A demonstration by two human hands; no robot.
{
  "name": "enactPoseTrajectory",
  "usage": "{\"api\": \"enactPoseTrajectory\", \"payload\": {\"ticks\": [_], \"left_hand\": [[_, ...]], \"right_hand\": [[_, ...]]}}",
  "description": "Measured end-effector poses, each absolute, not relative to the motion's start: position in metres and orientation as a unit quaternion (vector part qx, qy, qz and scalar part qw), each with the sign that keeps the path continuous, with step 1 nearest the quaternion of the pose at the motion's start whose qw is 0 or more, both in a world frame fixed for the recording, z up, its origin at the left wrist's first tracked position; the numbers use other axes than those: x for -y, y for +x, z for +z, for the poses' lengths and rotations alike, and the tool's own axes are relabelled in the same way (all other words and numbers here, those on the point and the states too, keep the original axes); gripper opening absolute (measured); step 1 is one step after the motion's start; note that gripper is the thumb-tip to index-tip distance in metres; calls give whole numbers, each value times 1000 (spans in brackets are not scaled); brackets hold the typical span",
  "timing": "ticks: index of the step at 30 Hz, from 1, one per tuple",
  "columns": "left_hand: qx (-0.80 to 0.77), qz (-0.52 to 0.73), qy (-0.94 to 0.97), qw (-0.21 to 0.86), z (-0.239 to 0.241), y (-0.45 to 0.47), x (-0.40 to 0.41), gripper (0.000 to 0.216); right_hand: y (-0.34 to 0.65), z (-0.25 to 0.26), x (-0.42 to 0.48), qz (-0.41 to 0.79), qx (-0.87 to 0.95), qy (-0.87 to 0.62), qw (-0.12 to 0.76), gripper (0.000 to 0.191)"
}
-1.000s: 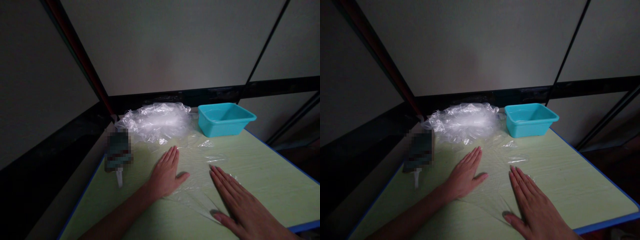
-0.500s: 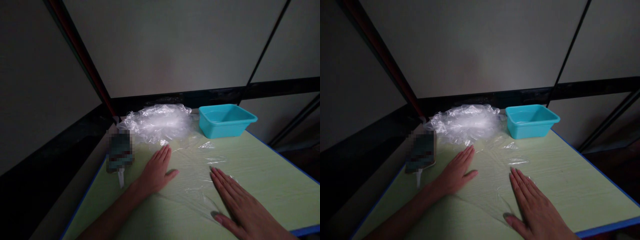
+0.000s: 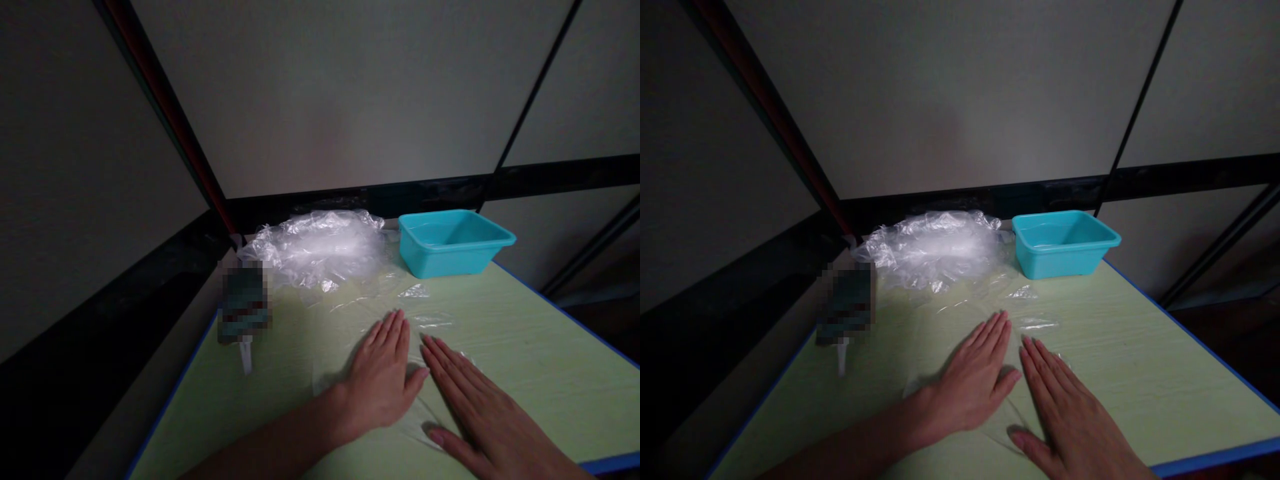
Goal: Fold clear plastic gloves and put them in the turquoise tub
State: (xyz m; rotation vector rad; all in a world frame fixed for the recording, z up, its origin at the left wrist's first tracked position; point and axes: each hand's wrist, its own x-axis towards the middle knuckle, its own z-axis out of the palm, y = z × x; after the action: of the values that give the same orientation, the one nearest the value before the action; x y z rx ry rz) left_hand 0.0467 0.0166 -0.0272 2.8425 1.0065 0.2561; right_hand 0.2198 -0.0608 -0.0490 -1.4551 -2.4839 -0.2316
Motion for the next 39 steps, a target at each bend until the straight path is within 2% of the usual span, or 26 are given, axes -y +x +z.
{"api": "enactPoseTrajectory", "payload": {"ticks": [13, 17, 22, 25, 28, 30, 32, 36, 39], "left_hand": [[-399, 85, 912, 45, -34, -28, -44, 57], [-411, 107, 902, 72, -35, -42, -49, 59], [-360, 238, 881, 194, -25, -47, -50, 48], [-358, 302, 831, 300, -20, -48, -53, 32], [-379, 293, 763, 433, -17, -47, -54, 14], [-380, 282, 733, 488, -16, -45, -54, 11], [-372, 277, 720, 517, -15, -45, -53, 13], [-359, 256, 696, 567, -15, -46, -51, 19], [-356, 241, 686, 587, -16, -46, -50, 19]], "right_hand": [[215, -39, 62, -111, 851, -501, 109, 79], [216, -40, 62, -105, 851, -501, 119, 80], [218, -43, 61, -71, 849, -508, 129, 80], [218, -43, 62, -44, 845, -513, 143, 78], [222, -39, 63, -10, 842, -515, 161, 75], [229, -33, 65, 9, 836, -520, 174, 72], [237, -25, 66, 22, 845, -506, 172, 66], [244, -3, 65, 47, 918, -376, 116, 45], [235, 12, 62, 69, 945, -308, 82, 41]]}}
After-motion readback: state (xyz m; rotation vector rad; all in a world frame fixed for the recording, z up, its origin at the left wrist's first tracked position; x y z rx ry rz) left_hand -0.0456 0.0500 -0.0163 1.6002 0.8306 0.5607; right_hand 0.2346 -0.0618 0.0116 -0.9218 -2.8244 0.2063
